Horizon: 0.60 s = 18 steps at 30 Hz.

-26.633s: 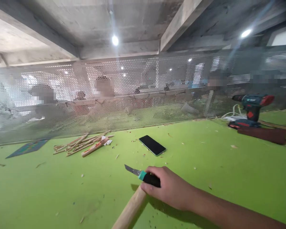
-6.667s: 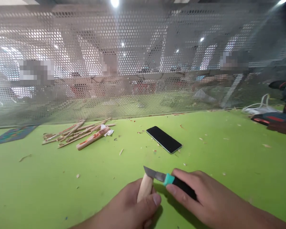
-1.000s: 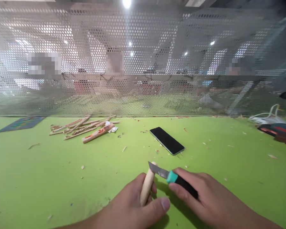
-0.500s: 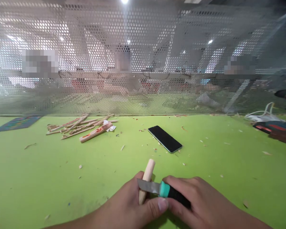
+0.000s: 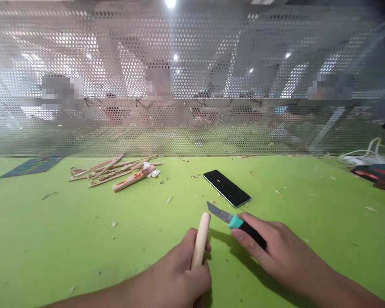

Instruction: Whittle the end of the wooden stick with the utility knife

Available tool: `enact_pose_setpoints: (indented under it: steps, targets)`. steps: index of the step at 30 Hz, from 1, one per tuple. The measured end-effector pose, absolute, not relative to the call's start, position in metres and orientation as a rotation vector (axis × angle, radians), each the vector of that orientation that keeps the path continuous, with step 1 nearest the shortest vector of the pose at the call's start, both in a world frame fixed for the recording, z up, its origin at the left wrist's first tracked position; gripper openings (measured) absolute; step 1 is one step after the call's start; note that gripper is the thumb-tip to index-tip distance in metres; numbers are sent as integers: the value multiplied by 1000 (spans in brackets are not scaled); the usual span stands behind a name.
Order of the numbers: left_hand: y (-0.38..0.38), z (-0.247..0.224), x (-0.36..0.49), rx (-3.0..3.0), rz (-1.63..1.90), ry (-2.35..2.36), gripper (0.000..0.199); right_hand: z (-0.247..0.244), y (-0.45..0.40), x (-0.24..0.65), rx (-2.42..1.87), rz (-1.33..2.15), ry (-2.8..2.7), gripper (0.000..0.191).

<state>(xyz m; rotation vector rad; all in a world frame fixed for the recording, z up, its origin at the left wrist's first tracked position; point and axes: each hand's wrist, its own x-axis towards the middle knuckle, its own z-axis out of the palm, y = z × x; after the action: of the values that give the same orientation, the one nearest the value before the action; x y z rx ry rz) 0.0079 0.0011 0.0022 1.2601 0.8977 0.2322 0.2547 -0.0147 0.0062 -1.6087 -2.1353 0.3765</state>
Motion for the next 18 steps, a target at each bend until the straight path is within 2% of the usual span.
enact_pose_setpoints:
  steps: [3,10,18]
  targets:
    - [3,5,7,1301,156,939,37,7,-17,254,-1631,426,-2178,47]
    - [2,5,9,1251,274,830,52,5,-13,254,-1660,516,-2245,53]
    - [5,-5,14,1129,376,745,67,8,-30,241,-1404,610,-2478,44]
